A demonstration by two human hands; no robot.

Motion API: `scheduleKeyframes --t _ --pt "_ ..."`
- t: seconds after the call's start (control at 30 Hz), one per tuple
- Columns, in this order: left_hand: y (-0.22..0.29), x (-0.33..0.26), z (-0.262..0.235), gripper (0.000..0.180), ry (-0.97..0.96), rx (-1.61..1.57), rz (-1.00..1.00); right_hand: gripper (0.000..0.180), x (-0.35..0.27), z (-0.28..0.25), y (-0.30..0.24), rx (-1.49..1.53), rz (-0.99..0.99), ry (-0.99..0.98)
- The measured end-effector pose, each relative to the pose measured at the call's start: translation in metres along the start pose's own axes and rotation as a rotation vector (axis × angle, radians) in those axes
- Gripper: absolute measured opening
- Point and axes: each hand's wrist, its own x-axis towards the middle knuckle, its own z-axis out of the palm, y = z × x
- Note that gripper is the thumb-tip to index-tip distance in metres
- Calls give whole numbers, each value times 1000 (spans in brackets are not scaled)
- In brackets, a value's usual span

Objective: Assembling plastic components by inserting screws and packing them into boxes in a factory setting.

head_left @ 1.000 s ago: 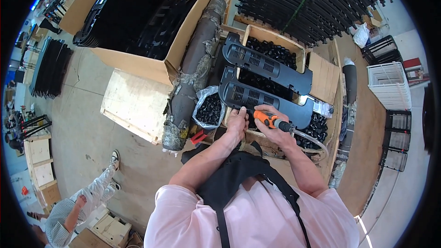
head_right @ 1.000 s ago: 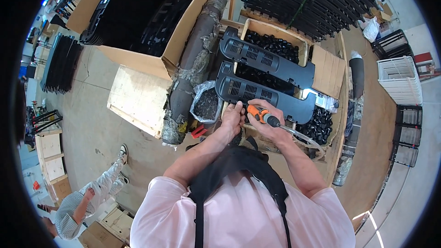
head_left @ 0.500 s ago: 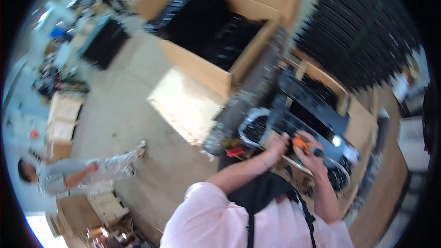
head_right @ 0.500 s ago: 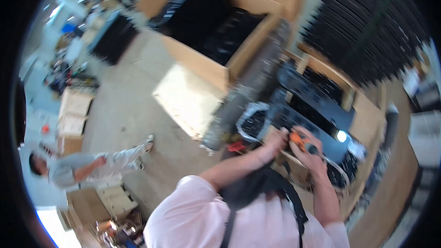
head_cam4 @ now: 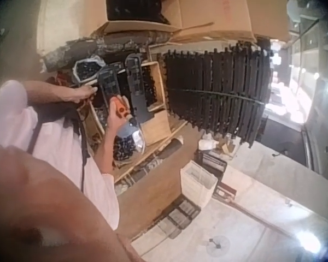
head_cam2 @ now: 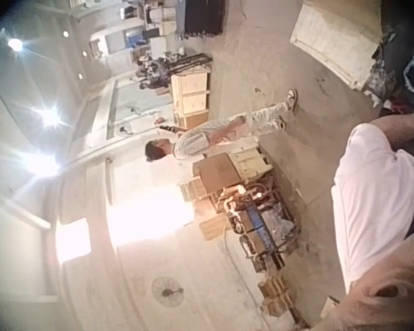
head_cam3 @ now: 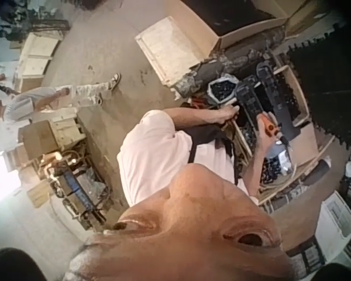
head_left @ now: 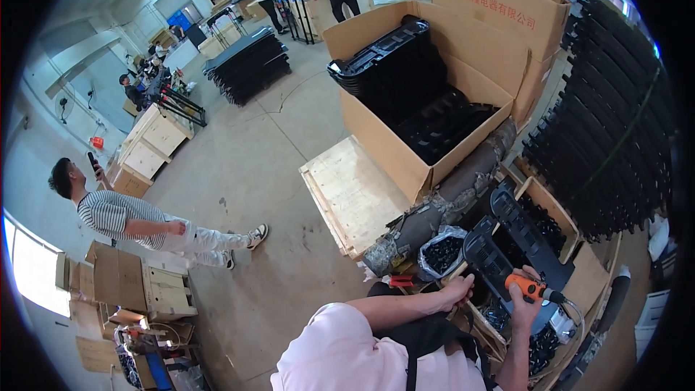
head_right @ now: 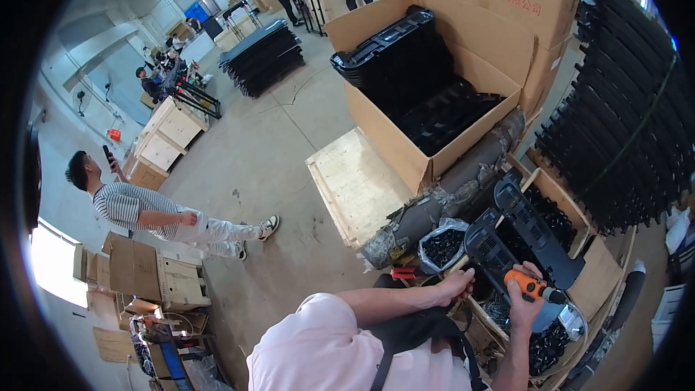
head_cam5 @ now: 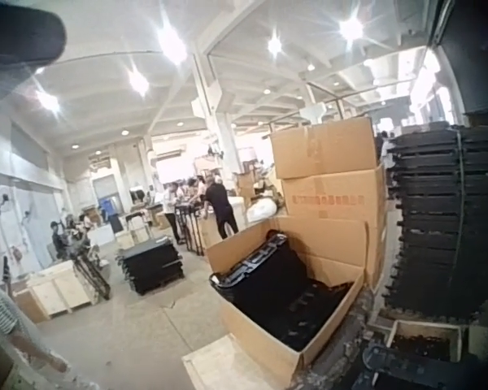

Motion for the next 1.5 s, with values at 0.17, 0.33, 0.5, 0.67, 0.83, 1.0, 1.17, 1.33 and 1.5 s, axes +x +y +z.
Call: scheduleKeyframes --t 0.17,0.33,0.5,0.67,0.83,1.0,1.17,1.33,1.5 --pt "1 -10 9 28 -194 -253 -167 53 -16 -16 1 95 60 71" --pt "-7 -11 -7 28 -192 -271 -37 53 -20 -19 21 161 57 78" --pt "1 -10 -7 26 -141 -323 -88 51 -28 -18 14 157 61 92" --pt "1 -3 -1 26 -187 -424 -110 51 -35 -18 14 142 86 71" --pt "2 -9 6 26 -216 -505 -129 54 -42 -14 17 122 114 25" --pt "-7 -2 0 26 -226 -546 -152 54 -43 -14 22 144 131 17" --pt "1 0 2 27 -194 -552 -127 56 -38 -14 35 110 98 7" --pt "12 0 9 26 -222 -578 -186 54 -33 -10 20 30 76 -4" --pt "6 -5 6 24 -270 -671 -218 52 -37 -6 17 3 124 -10"
